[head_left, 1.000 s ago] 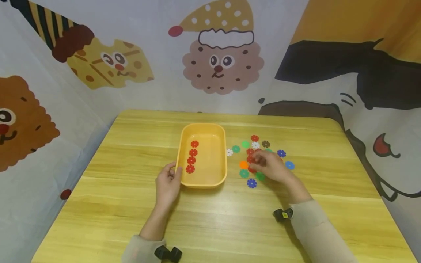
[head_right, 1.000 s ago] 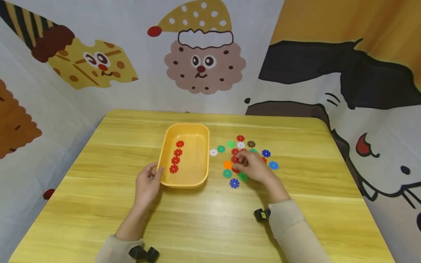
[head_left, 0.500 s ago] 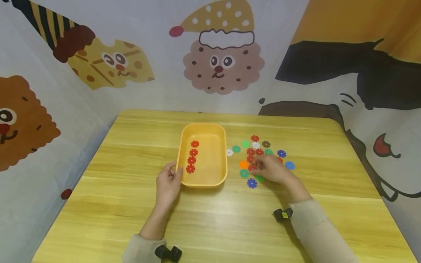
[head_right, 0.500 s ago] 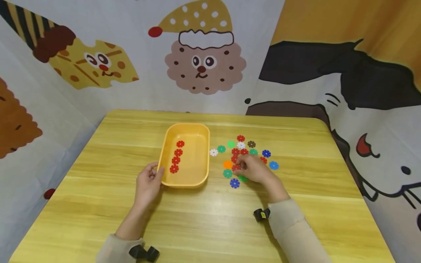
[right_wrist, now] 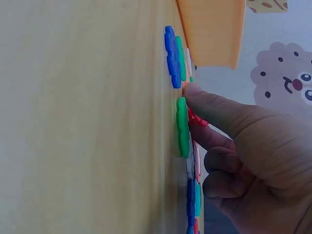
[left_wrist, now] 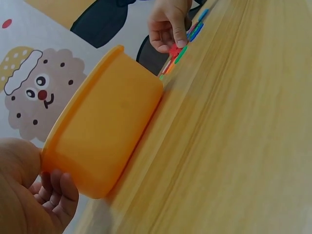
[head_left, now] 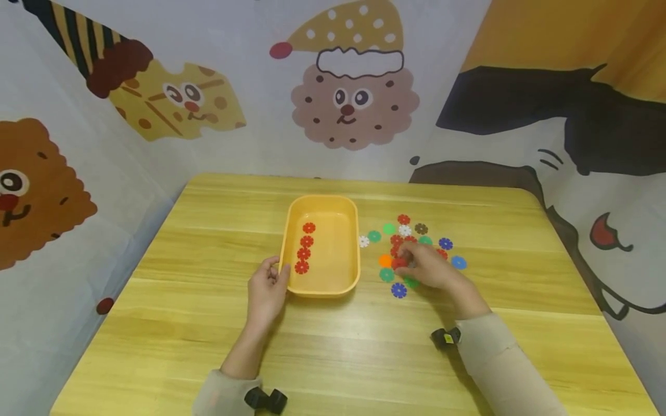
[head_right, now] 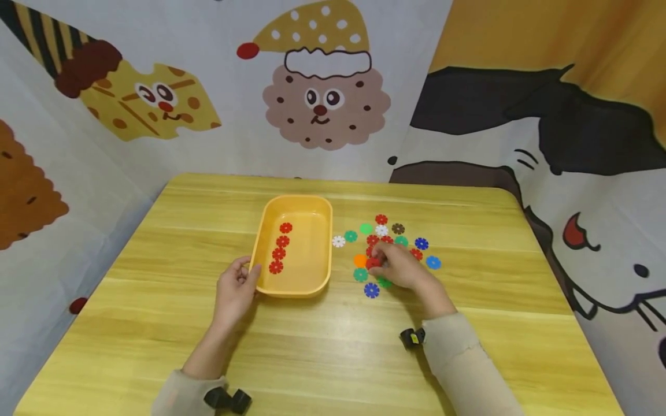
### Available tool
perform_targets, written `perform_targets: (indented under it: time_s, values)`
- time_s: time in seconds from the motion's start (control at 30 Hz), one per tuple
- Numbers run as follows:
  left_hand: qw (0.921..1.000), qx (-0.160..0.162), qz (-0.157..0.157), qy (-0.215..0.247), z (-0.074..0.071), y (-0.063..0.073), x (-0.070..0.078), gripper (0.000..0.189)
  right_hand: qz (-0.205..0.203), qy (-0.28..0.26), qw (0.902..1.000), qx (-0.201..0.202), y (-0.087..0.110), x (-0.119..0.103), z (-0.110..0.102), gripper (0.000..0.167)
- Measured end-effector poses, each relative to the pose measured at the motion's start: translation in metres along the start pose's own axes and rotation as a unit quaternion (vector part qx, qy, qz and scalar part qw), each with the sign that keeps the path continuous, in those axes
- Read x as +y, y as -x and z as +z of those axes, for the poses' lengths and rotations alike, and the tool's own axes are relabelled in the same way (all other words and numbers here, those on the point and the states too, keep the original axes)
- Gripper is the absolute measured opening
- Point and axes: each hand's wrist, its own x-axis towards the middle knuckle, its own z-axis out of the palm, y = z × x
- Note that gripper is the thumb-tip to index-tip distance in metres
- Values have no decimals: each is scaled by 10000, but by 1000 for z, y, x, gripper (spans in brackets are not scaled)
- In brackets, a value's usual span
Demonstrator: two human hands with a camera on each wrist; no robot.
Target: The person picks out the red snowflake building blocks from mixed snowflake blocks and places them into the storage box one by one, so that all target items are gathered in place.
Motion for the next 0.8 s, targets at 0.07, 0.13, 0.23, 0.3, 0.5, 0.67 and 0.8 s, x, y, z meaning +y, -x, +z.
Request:
perform_targets:
  time_s: [0.07, 0.13, 0.23, 0.3, 0.5, 0.67, 0.8]
  values:
    - [10000, 3, -12, 0, 0, 0, -1, 38, -4, -49, 10000, -22, -1, 0, 0, 30]
    - [10000, -13, -27, 20, -1, -1, -1, 38, -27, -49, 10000, -32, -1, -1, 0, 37]
    - [10000, -51, -54, 12, -1, -1, -1, 38, -113, -9, 9999, -70, -1, -1, -1, 41]
    - [9999, -81, -70, -14, -2, -1, 0, 39, -186, 36, 9998, -92, -1, -1, -1, 40]
    - [9999, -122, -53, -60, -2, -1, 1, 40, -232, 56, 9996, -117, 0, -1, -3, 43]
    - [9999, -141, -42, -71, -2, 0, 2, 40, -221, 83, 9996, -149, 2, -1, -3, 45]
    - [9998, -156, -42, -74, -2, 0, 3, 40, -249, 113, 9995, -170, 2, -1, -3, 41]
